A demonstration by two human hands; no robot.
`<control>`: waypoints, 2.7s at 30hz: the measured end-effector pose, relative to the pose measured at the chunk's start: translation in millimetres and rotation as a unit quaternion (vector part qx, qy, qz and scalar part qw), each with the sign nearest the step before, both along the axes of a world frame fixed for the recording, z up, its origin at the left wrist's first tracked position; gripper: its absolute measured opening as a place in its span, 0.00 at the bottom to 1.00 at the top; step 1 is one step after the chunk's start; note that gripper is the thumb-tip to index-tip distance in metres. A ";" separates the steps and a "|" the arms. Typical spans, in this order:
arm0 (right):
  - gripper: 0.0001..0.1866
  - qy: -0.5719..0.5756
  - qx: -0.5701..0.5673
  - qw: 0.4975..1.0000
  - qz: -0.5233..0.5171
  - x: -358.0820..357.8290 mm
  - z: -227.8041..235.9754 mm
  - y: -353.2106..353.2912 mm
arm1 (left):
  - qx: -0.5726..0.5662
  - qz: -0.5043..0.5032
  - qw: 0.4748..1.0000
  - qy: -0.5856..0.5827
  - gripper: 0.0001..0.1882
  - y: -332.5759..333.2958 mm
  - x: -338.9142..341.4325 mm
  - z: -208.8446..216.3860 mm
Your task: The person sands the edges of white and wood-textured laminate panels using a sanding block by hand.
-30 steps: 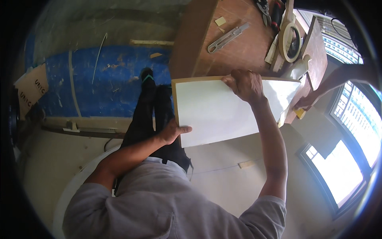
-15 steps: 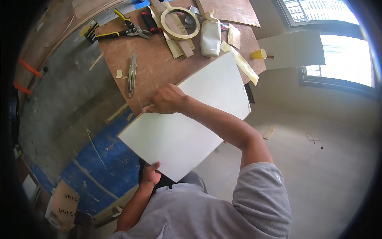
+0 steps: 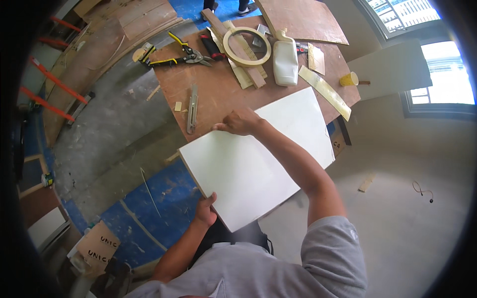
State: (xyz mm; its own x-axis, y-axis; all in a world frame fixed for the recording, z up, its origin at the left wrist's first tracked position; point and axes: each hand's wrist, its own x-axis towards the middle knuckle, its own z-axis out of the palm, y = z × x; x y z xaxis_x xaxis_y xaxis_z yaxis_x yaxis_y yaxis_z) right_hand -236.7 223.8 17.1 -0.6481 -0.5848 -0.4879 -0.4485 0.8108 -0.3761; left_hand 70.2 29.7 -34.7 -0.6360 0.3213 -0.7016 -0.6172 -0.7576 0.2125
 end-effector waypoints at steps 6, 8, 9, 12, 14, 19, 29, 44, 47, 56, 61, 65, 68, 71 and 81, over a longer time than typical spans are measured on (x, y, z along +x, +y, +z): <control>0.25 0.228 -0.202 0.947 -0.103 -7.7 -27.8 15.9 | -0.152 0.043 0.987 0.002 0.26 16.1 -6.6 -9.9; 0.26 0.216 -0.193 0.910 -0.297 -26.2 -32.1 17.9 | -0.209 0.055 0.976 -0.008 0.23 21.4 -13.6 3.1; 0.35 0.289 -0.116 0.886 -0.344 -34.0 -38.1 20.1 | -0.236 0.054 0.970 -0.024 0.21 23.0 -19.1 13.0; 0.56 0.346 -0.006 0.832 -0.435 -72.0 -56.3 26.8 | -0.317 0.067 0.945 -0.046 0.20 25.2 -31.0 -3.9; 0.65 0.307 0.015 0.828 -0.468 -87.7 -61.2 26.6 | -0.344 0.076 0.935 -0.036 0.19 23.7 -34.7 -17.9; 0.62 0.197 0.001 0.868 -0.456 -102.3 -36.5 23.2 | -0.315 0.055 0.947 -0.011 0.17 15.9 -39.1 -12.6; 0.35 0.164 -0.004 0.920 -0.357 -121.9 -4.3 63.2 | -0.380 0.062 0.923 -0.025 0.23 35.3 -70.9 -9.9; 0.23 -0.161 -0.263 0.862 -0.402 -87.4 79.5 156.4 | -0.339 0.076 0.936 0.051 0.32 18.8 -58.2 -9.5; 0.21 -0.162 -0.285 0.837 -0.437 -20.6 71.3 135.9 | -0.465 0.062 0.879 0.080 0.31 4.9 -53.3 -3.3; 0.20 -0.067 -0.375 0.803 -0.459 62.5 63.2 171.3 | -0.697 -0.099 0.417 0.574 0.29 61.1 -163.0 107.4; 0.20 -0.175 -0.450 0.734 -0.478 80.3 85.7 202.2 | -0.648 -0.313 0.228 0.655 0.49 136.2 -240.9 158.4; 0.20 -0.119 -0.366 0.797 -0.465 100.4 105.2 204.5 | -0.547 -0.469 0.174 0.671 0.49 172.6 -281.6 166.2; 0.18 -0.028 -0.202 0.883 -0.423 116.8 162.3 202.4 | -0.460 -0.558 0.159 0.672 0.38 199.2 -284.6 184.3; 0.17 0.006 -0.162 0.930 -0.330 137.3 213.8 235.1 | -0.414 -0.554 0.163 0.704 0.35 233.0 -265.3 201.0; 0.20 -0.066 -0.265 0.941 -0.200 148.9 286.1 295.2 | -0.426 -0.441 0.307 0.728 0.29 216.9 -180.9 294.3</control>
State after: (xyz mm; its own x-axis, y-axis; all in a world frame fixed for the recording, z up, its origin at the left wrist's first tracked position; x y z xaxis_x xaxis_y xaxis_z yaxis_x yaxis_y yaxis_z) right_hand -87.8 519.0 303.1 -0.8227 -0.4901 -0.2880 -0.0677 0.5875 -0.8064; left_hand -110.7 246.6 259.6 -0.4037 0.9135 0.0504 0.7160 0.2811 0.6390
